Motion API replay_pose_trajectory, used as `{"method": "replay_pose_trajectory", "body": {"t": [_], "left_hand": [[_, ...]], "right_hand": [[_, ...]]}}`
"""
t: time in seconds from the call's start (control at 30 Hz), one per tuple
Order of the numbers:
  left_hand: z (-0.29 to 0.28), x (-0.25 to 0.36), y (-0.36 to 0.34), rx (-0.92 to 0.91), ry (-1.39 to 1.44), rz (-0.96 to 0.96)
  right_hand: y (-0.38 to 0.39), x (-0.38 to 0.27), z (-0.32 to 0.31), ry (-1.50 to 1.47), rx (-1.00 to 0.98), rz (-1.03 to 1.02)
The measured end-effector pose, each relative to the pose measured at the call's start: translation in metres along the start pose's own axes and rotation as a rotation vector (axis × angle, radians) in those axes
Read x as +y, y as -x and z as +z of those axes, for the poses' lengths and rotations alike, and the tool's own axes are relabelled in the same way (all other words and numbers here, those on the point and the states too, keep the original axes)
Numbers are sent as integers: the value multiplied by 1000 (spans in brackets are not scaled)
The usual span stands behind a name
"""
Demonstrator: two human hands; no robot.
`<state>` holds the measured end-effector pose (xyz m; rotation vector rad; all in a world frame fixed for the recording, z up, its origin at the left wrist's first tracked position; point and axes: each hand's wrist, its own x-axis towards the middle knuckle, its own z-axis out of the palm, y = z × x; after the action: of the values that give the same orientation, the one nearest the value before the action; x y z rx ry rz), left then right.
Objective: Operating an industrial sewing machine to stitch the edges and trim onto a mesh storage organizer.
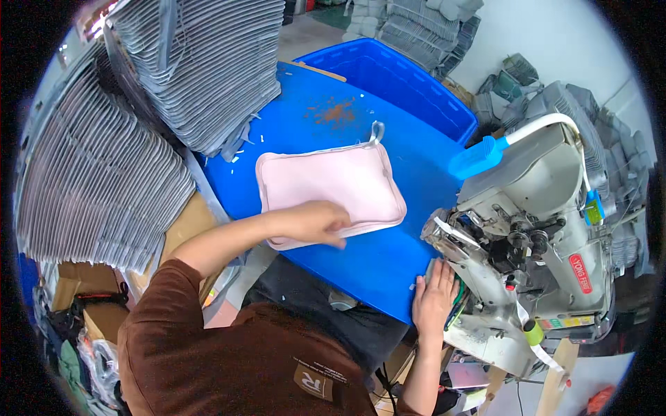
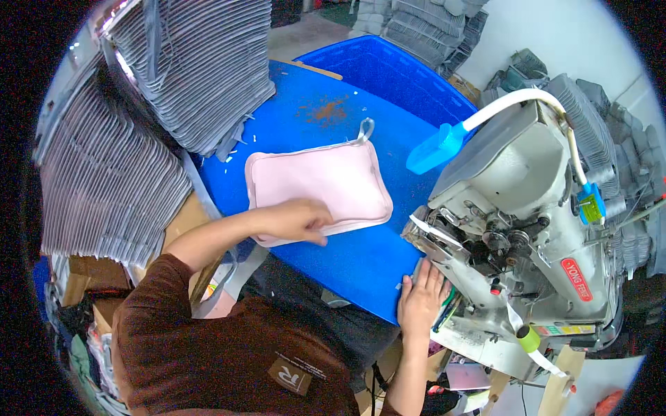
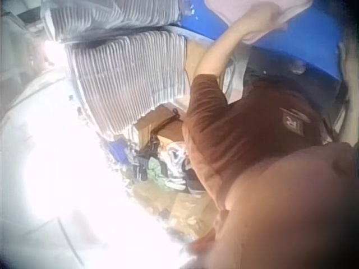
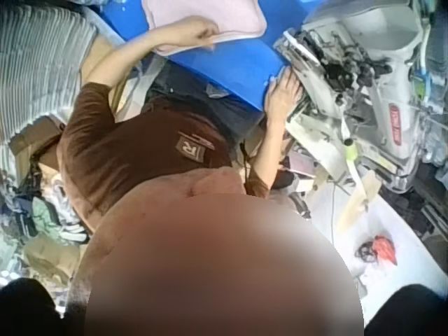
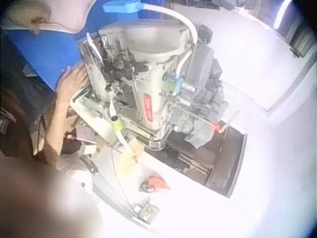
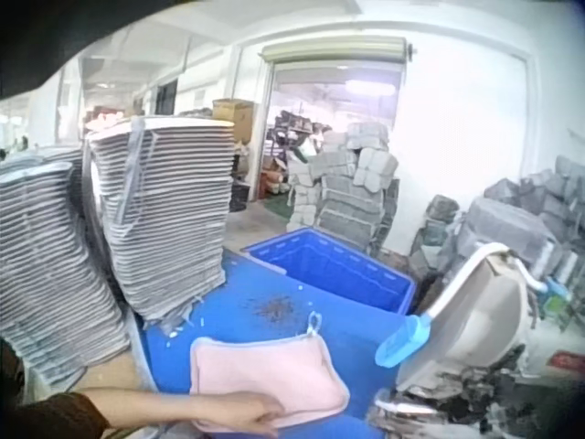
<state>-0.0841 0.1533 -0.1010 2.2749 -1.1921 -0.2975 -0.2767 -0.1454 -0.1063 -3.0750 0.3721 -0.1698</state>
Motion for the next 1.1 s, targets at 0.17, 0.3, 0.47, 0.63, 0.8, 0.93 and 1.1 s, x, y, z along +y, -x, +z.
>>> {"method": "replay_pose_trajectory", "body": {"t": [0.17,0.3,0.47,0.63,0.8,0.93,1.1], "left_hand": [[-15,-41,-5,319,-221,55],[45,-36,-12,413,-862,-217],[4,25,-28,-291,-469,-416],[15,-2,-13,16,-186,-213],[10,-19,19,130,-127,-174],[1,-41,73,67,-110,121],[-36,-18,93,214,-111,108]], "right_hand": [[8,-22,-8,-49,92,-52],[13,-62,-20,-273,112,-311],[19,-91,-35,-392,86,-477],[37,-125,-33,-558,-38,-607],[44,-136,-9,-439,-198,-588],[15,-82,-14,-461,-11,-573],[14,-77,4,-474,41,-671]]}}
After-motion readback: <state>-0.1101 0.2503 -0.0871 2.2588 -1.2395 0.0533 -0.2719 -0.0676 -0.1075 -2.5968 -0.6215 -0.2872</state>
